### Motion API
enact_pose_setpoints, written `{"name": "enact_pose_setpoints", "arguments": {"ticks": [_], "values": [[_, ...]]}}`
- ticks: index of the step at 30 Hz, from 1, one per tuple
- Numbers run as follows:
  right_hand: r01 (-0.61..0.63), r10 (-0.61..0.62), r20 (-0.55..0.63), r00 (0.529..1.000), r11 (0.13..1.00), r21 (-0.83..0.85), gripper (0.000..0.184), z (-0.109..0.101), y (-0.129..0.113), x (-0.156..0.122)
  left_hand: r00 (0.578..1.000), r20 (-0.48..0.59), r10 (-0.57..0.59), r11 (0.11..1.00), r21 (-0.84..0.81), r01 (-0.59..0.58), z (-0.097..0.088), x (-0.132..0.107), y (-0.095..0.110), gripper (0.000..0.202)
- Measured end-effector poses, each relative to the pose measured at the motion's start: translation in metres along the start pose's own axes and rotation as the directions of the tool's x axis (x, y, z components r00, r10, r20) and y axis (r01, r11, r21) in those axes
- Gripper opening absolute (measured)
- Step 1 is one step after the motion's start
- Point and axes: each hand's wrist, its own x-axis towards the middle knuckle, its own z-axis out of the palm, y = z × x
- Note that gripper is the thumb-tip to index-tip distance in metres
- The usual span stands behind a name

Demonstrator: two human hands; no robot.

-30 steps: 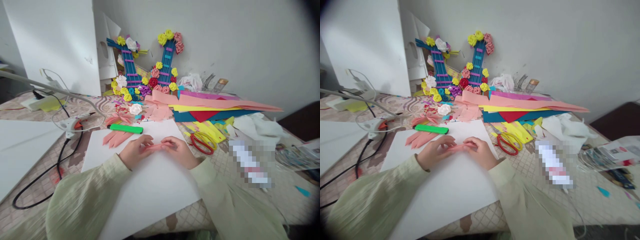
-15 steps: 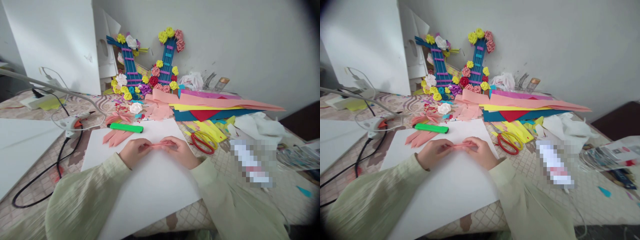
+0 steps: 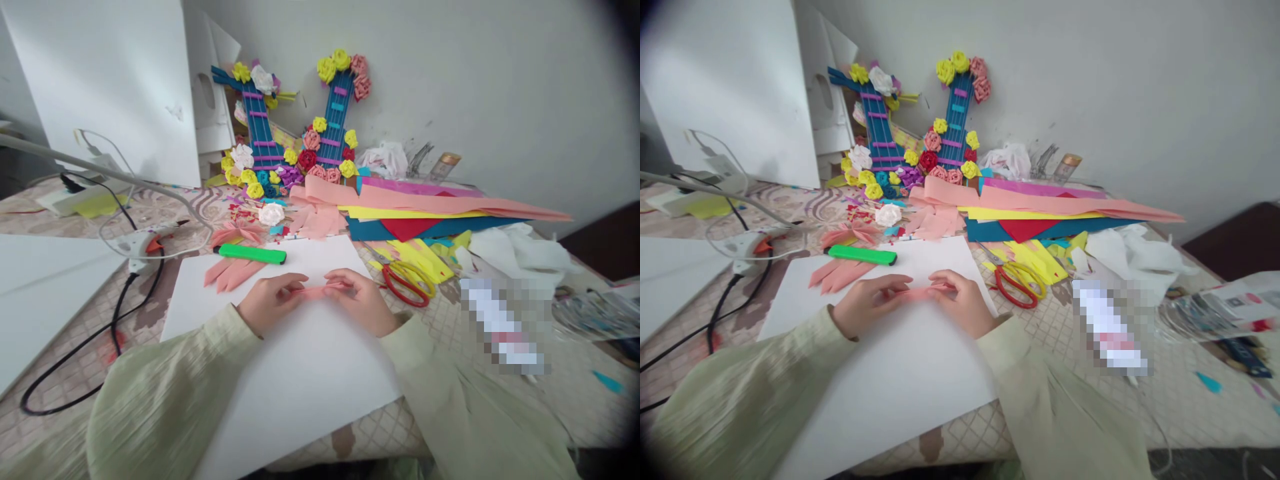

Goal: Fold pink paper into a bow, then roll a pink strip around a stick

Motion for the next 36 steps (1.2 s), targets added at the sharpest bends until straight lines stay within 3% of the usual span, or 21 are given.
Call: {"name": "enact_pose_setpoints", "arguments": {"ticks": [7,11,25,32,36], "values": [[-0.011,0.011,-0.018,1.000,1.000,-0.028,0.021,0.000,0.000,-0.001,0.996,0.087,0.005,0.999,0.033,-0.008,0.001,0.000,0.002,0.022],[-0.067,0.067,-0.013,0.998,0.998,-0.011,0.019,-0.001,0.000,-0.001,0.996,0.093,-0.005,1.000,0.026,0.002,0.000,-0.001,0.004,0.022],[-0.074,0.071,0.031,0.997,0.994,0.077,0.011,0.004,-0.004,-0.005,0.978,0.200,-0.053,0.998,-0.020,0.058,0.002,-0.003,0.010,0.026],[-0.038,0.039,0.018,0.999,0.999,-0.012,0.012,-0.004,-0.003,-0.004,0.965,0.244,-0.092,0.994,-0.038,0.104,-0.001,-0.003,0.010,0.027],[-0.102,0.101,0.029,0.994,0.994,0.040,0.012,-0.007,-0.004,-0.003,0.958,0.262,-0.119,0.988,-0.068,0.142,-0.002,-0.004,0.008,0.029]]}}
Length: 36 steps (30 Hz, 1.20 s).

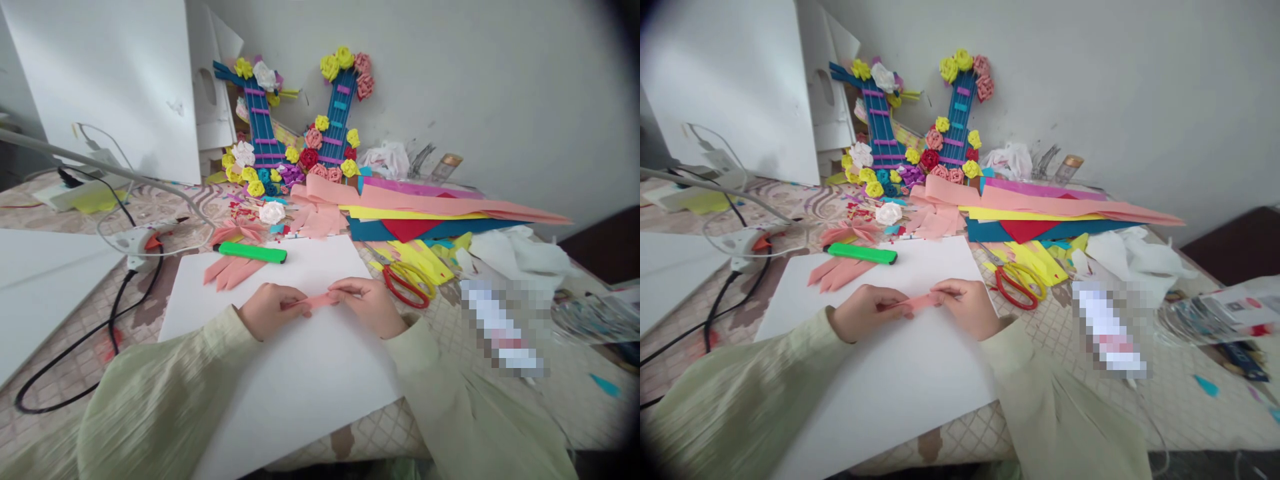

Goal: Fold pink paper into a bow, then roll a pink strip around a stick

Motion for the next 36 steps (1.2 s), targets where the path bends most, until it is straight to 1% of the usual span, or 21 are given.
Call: {"name": "enact_pose_setpoints", "arguments": {"ticks": [3,5,7,11,16,18,22,24,29,32,34,36], "values": [[-0.047,0.044,0.076,0.996,0.998,0.043,0.017,0.001,0.001,0.000,1.000,0.000,-0.008,1.000,-0.029,0.008,-0.001,0.000,-0.001,0.029],[-0.045,0.037,0.154,0.987,0.998,0.051,0.019,0.000,0.003,0.000,1.000,0.004,-0.012,0.999,-0.049,0.012,-0.001,0.000,-0.001,0.028],[-0.046,0.032,0.189,0.981,0.997,0.070,0.020,-0.001,0.004,0.000,0.999,0.016,-0.029,0.997,-0.064,0.030,-0.002,0.000,-0.001,0.027],[-0.072,0.055,0.168,0.984,0.993,0.096,0.023,-0.010,0.005,0.002,0.997,0.036,-0.066,0.990,-0.120,0.070,-0.004,0.000,-0.001,0.026],[-0.055,0.041,0.143,0.989,0.994,0.093,0.023,-0.017,0.000,0.004,0.995,0.028,-0.096,0.977,-0.187,0.100,-0.005,0.001,0.000,0.025],[-0.087,0.068,0.144,0.987,0.987,0.132,0.024,-0.015,-0.002,0.004,0.995,0.009,-0.103,0.973,-0.207,0.103,-0.005,0.002,0.000,0.026],[-0.173,0.128,0.194,0.973,0.956,0.237,0.027,-0.004,-0.005,0.004,0.995,-0.012,-0.100,0.949,-0.301,0.092,-0.001,0.003,0.001,0.028],[-0.177,0.123,0.193,0.973,0.941,0.289,0.025,0.000,-0.004,0.005,0.995,-0.017,-0.099,0.938,-0.336,0.088,0.001,0.002,0.002,0.029],[-0.181,0.167,0.072,0.983,0.865,0.468,0.020,-0.005,0.004,0.006,0.992,-0.020,-0.125,0.918,-0.382,0.108,0.003,0.001,0.004,0.031],[-0.164,0.176,0.024,0.984,0.848,0.504,0.020,-0.006,0.004,0.006,0.991,-0.052,-0.125,0.911,-0.401,0.094,0.002,0.001,0.005,0.031],[-0.161,0.167,0.035,0.985,0.841,0.517,0.024,0.001,-0.002,0.006,0.991,-0.073,-0.114,0.908,-0.413,0.074,0.002,0.001,0.006,0.033],[-0.170,0.150,0.080,0.985,0.840,0.515,0.026,0.010,-0.011,0.008,0.990,-0.091,-0.105,0.902,-0.428,0.056,0.002,0.001,0.005,0.034]]}}
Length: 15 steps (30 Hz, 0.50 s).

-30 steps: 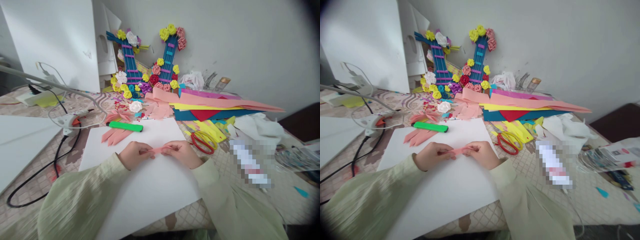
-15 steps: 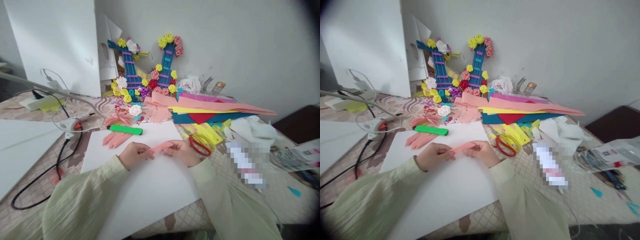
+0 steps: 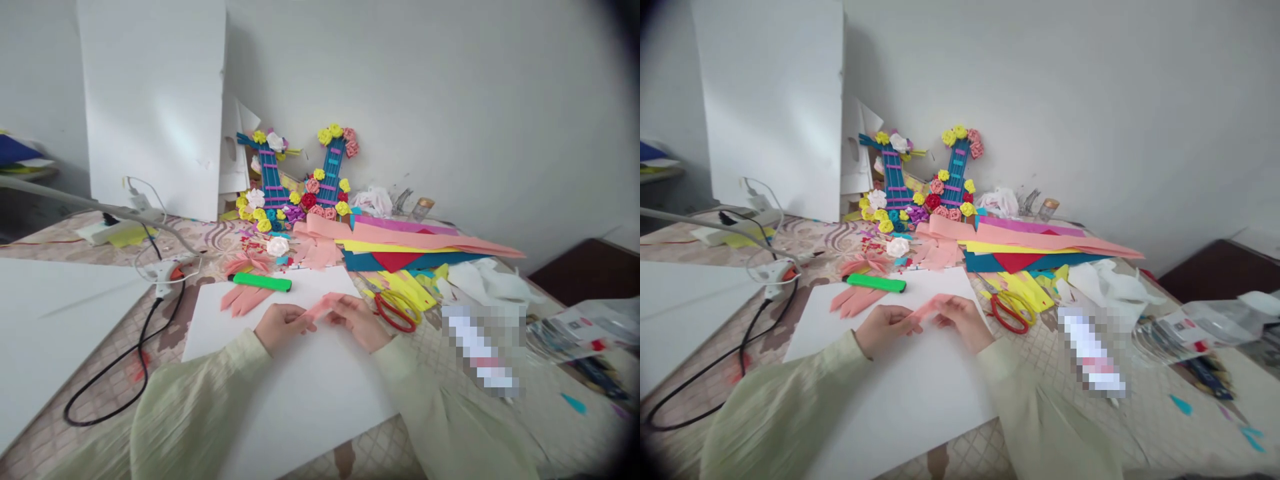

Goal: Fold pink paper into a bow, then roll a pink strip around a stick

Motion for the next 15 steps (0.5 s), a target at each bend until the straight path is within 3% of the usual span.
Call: {"name": "enact_pose_setpoints", "arguments": {"ticks": [4,11,15], "values": [[0.005,-0.004,0.018,1.000,0.999,-0.039,0.026,0.017,-0.011,0.014,0.999,-0.035,0.010,0.999,-0.035,-0.012,-0.001,0.000,-0.001,0.036],[0.074,-0.070,-0.131,0.989,0.997,0.028,0.026,0.014,-0.024,0.043,0.989,-0.148,0.023,0.997,-0.064,-0.033,-0.008,0.000,0.006,0.037],[0.031,-0.030,-0.014,0.999,0.997,0.069,0.027,0.026,-0.013,0.029,0.982,-0.181,0.053,0.997,-0.047,-0.063,-0.008,0.002,0.004,0.038]]}}
